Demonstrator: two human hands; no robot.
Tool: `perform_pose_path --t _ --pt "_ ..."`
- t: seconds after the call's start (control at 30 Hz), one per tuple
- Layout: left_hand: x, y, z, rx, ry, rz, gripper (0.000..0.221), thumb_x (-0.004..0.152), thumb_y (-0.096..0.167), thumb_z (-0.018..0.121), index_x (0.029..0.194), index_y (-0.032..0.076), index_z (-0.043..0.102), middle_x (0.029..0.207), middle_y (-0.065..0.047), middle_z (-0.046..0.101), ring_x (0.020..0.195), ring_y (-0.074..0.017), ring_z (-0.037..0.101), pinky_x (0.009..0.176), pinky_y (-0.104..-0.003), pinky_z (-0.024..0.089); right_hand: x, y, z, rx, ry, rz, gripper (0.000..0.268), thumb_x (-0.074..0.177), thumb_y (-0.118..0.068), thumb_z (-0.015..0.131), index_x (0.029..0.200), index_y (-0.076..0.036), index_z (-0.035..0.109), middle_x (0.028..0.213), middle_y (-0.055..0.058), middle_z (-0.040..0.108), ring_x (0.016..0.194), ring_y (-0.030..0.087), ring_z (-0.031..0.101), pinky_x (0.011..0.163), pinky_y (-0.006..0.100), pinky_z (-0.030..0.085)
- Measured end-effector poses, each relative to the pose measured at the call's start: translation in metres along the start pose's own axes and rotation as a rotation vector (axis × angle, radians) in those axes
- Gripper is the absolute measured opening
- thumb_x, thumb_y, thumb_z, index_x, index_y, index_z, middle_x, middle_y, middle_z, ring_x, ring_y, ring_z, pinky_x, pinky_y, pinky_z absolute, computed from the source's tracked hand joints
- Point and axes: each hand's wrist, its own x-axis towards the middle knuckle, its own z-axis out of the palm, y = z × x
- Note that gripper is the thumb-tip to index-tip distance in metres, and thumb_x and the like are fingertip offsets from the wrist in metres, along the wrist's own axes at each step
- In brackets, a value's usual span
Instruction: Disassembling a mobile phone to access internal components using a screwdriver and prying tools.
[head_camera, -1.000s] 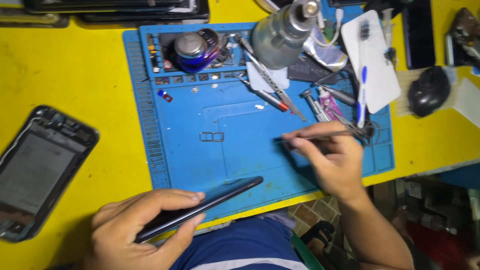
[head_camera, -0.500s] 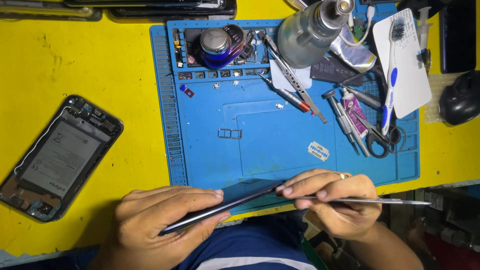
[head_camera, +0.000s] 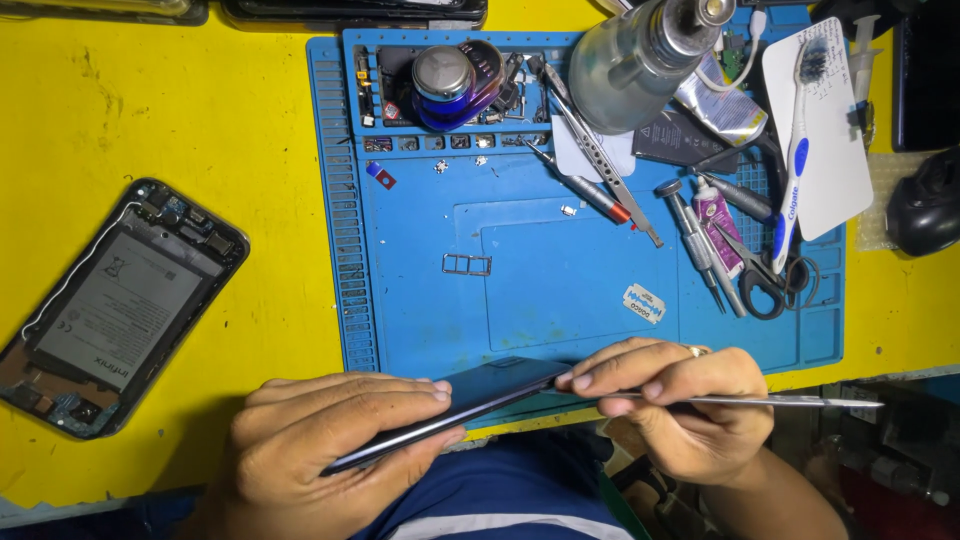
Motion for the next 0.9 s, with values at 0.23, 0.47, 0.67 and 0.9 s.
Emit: perform_pose_path --t 0.23,0.47,0.67,0.9 --pt "-0.006 -0.008 0.003 -0.005 -0.001 0.061 0.025 0.073 0.011 0.092 0.091 0.003 0.076 0.088 -0.008 0.082 0.076 -0.0154 0.085 0.073 -0.024 0.069 0.005 -0.001 0.005 0.052 -0.024 -0.011 0.020 0.087 0.007 0.070 0.097 -0.002 0.056 0.097 0.024 0.075 0.091 0.041 0.081 0.085 0.052 0.074" --pt "-0.009 -0.007 0.005 0.037 0.058 0.006 0.028 0.071 0.011 0.094 0.092 0.004 0.076 0.086 -0.006 0.081 0.071 -0.0139 0.082 0.068 -0.024 0.068 0.002 0.005 -0.003 -0.220 -0.287 -0.226 0.019 0.099 -0.001 0.061 0.115 -0.005 0.054 0.115 0.016 0.074 0.112 0.039 0.079 0.098 0.050 0.073" --pt "-0.010 -0.003 0.004 0.080 0.053 -0.053 0.024 0.074 0.011 0.092 0.091 0.004 0.076 0.085 -0.005 0.081 0.065 -0.0128 0.079 0.062 -0.024 0.063 0.004 0.014 0.000 -0.489 -0.417 -0.533 0.024 0.096 0.006 0.064 0.111 0.000 0.047 0.119 0.026 0.069 0.113 0.045 0.076 0.093 0.058 0.073" --pt "-0.012 -0.004 0.007 0.093 0.084 -0.061 0.024 0.073 0.013 0.093 0.090 0.007 0.077 0.086 -0.003 0.081 0.070 -0.0125 0.081 0.068 -0.024 0.066 0.002 0.026 0.007 -0.421 -0.249 -0.585 0.022 0.096 0.002 0.065 0.104 -0.005 0.046 0.109 0.019 0.074 0.102 0.035 0.081 0.083 0.044 0.077"
